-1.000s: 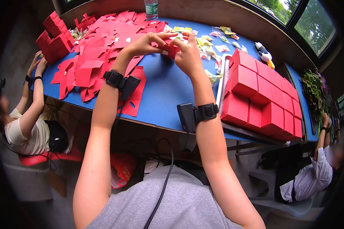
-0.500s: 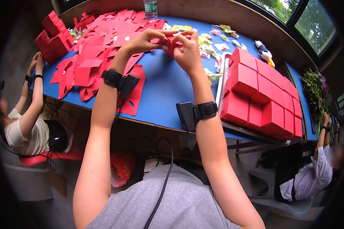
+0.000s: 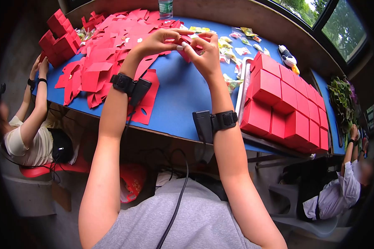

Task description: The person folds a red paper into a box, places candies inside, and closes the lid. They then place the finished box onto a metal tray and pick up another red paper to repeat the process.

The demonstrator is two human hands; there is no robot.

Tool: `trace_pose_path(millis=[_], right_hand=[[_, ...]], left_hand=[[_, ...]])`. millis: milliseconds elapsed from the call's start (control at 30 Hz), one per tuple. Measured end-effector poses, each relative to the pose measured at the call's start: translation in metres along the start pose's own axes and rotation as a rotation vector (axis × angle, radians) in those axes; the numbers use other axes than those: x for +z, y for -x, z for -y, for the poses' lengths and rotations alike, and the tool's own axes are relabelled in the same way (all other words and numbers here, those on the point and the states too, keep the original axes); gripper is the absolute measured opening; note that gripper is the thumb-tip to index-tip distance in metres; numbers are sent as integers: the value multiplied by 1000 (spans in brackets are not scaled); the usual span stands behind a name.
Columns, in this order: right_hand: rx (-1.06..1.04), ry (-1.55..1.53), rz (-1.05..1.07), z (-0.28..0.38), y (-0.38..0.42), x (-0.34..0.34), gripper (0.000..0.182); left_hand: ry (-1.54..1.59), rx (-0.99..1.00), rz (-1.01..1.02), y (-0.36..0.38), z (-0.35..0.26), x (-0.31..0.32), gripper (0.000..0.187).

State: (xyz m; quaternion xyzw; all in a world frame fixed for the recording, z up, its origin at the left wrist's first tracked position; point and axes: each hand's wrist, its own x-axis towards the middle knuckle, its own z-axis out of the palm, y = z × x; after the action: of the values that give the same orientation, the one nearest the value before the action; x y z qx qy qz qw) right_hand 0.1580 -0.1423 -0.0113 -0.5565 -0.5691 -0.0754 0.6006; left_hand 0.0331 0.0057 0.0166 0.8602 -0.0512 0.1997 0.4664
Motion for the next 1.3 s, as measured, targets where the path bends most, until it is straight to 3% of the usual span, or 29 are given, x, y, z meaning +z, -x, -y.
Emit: trace_pose_path(millis=[67, 300, 400, 500, 667, 767, 833, 867, 967, 1033, 1133, 1200, 1300], right_hand=[[53, 1, 10, 1, 2, 0, 12], [120, -180, -154, -6, -1, 7, 25], [16, -54, 20, -7, 0, 4, 21], [110, -116, 73, -6, 3, 9, 20], [94, -116, 8, -29, 5, 20, 19], [81, -255, -102, -31, 4, 26, 28], [314, -488, -140, -22, 4, 26, 40], [286, -400, -137, -22, 5, 24, 48], [292, -296, -114, -22, 4, 21, 51], [298, -273, -139, -17, 4, 17, 53], [297, -356, -146, -25, 4, 21, 49], [179, -171, -313, -30, 4, 28, 42], [192, -91, -193, -27, 4, 19, 36]], left_hand=[[-126, 7, 24, -1, 1, 0, 10], [-81, 87, -30, 0, 8, -4, 11], [71, -19, -68, 2, 3, -4, 11], [102, -93, -83, 3, 5, -4, 13], [149, -97, -113, 2, 3, 4, 22], [223, -51, -152, -3, 13, 12, 26], [193, -33, -122, -4, 10, 14, 25], [164, -16, -93, -4, 8, 15, 24], [97, 52, -38, -7, -8, 29, 24], [163, -19, -27, -8, -4, 30, 24], [73, -23, -27, -9, -1, 29, 25], [58, 24, -79, -11, 2, 27, 26], [96, 8, -104, -9, 6, 23, 27]])
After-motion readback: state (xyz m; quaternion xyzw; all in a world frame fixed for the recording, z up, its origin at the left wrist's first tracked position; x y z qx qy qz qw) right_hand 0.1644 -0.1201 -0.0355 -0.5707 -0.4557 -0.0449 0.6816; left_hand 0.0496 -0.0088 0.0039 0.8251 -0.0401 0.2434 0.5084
